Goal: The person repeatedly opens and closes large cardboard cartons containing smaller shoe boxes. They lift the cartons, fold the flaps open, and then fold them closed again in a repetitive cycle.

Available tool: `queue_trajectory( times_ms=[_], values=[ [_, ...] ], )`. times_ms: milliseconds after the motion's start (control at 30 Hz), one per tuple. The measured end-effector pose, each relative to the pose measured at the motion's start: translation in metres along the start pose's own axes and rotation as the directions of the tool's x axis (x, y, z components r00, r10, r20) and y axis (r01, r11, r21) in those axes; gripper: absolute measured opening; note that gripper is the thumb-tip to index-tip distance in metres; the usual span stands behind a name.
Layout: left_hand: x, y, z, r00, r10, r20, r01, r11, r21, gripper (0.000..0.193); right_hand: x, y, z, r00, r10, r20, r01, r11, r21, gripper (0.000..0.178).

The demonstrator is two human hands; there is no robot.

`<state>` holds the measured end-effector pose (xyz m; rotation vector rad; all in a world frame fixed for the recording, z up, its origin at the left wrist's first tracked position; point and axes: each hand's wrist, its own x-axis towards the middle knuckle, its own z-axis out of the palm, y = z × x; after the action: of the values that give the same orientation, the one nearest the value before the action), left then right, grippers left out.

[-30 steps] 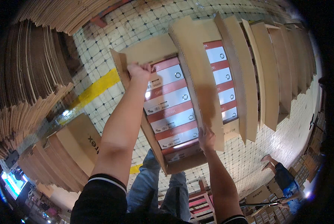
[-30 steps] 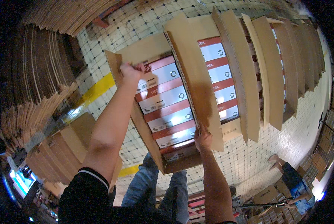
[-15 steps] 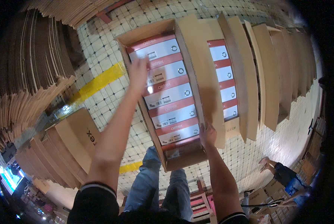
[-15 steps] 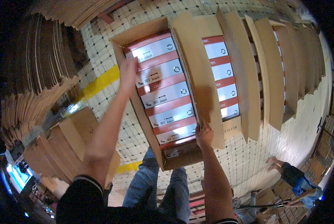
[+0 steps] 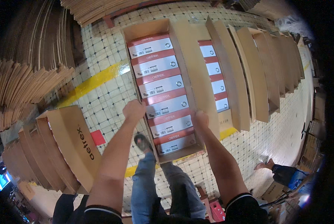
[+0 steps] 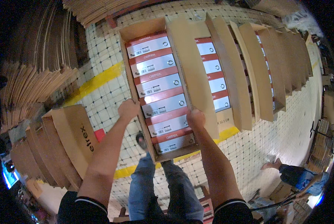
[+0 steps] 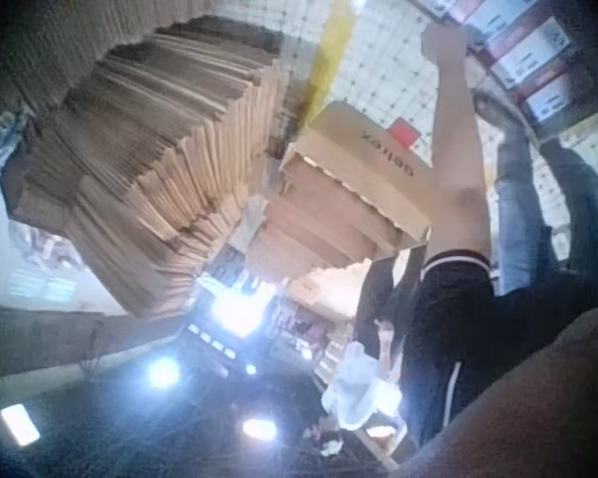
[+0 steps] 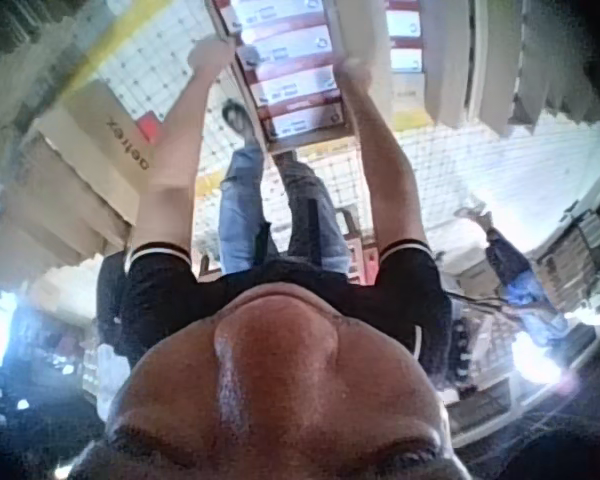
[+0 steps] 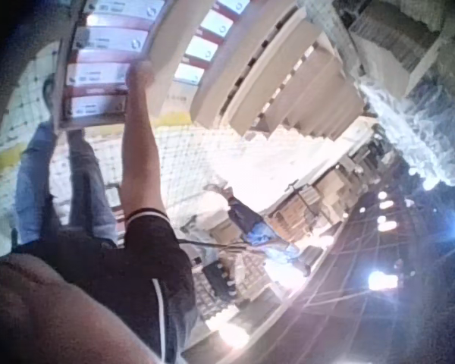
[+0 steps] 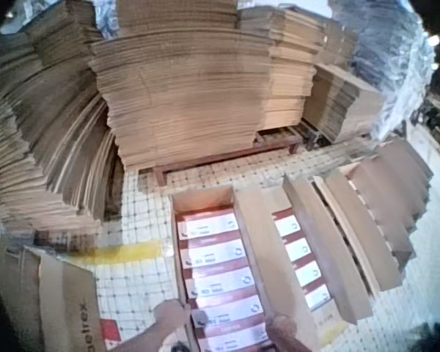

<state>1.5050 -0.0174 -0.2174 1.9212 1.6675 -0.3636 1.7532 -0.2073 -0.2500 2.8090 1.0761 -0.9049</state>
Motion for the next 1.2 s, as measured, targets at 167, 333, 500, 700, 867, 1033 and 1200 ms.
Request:
queue_trajectory(
  times_ms=[167,333,500,700,867,1033,1200],
  values=[
    [0.011,-0.132,-0.011,0.988,0.119,0.098,-0.079,0.935,-0.346,0.051,-0.056,-0.058,-0.004,0.969,-0.246,-0.01,0.245,0.967,-0.068,0.032],
    [-0.042,-0.312,-0.03,0.995,0.071,-0.071,-0.088,0.955,-0.284,0.039,-0.159,-0.144,0.026,0.984,-0.162,-0.069,0.17,0.976,0.136,0.029],
    [-0.141,-0.434,-0.09,0.984,-0.054,-0.171,0.058,0.998,0.021,0.039,-0.255,-0.228,0.08,0.891,-0.419,0.177,0.341,0.873,0.349,0.042],
    [-0.282,-0.475,-0.051,0.979,-0.147,-0.141,0.148,0.989,0.0,0.048,-0.347,-0.206,0.153,0.755,-0.651,0.07,0.384,0.527,0.758,0.034],
    [-0.389,-0.36,0.102,0.884,-0.164,0.437,0.43,-0.076,-0.899,0.023,-0.349,-0.041,0.151,0.826,-0.346,0.445,0.112,0.875,0.472,0.034],
    [-0.426,-0.121,0.143,0.878,0.258,0.403,0.052,0.786,-0.616,0.021,-0.313,0.14,0.074,0.928,-0.181,0.325,0.166,0.983,0.072,0.027],
    [-0.354,0.082,0.138,0.822,0.333,0.462,-0.015,0.824,-0.566,0.031,-0.195,0.19,-0.019,0.972,-0.048,-0.229,0.116,0.949,0.294,0.02]
  ],
)
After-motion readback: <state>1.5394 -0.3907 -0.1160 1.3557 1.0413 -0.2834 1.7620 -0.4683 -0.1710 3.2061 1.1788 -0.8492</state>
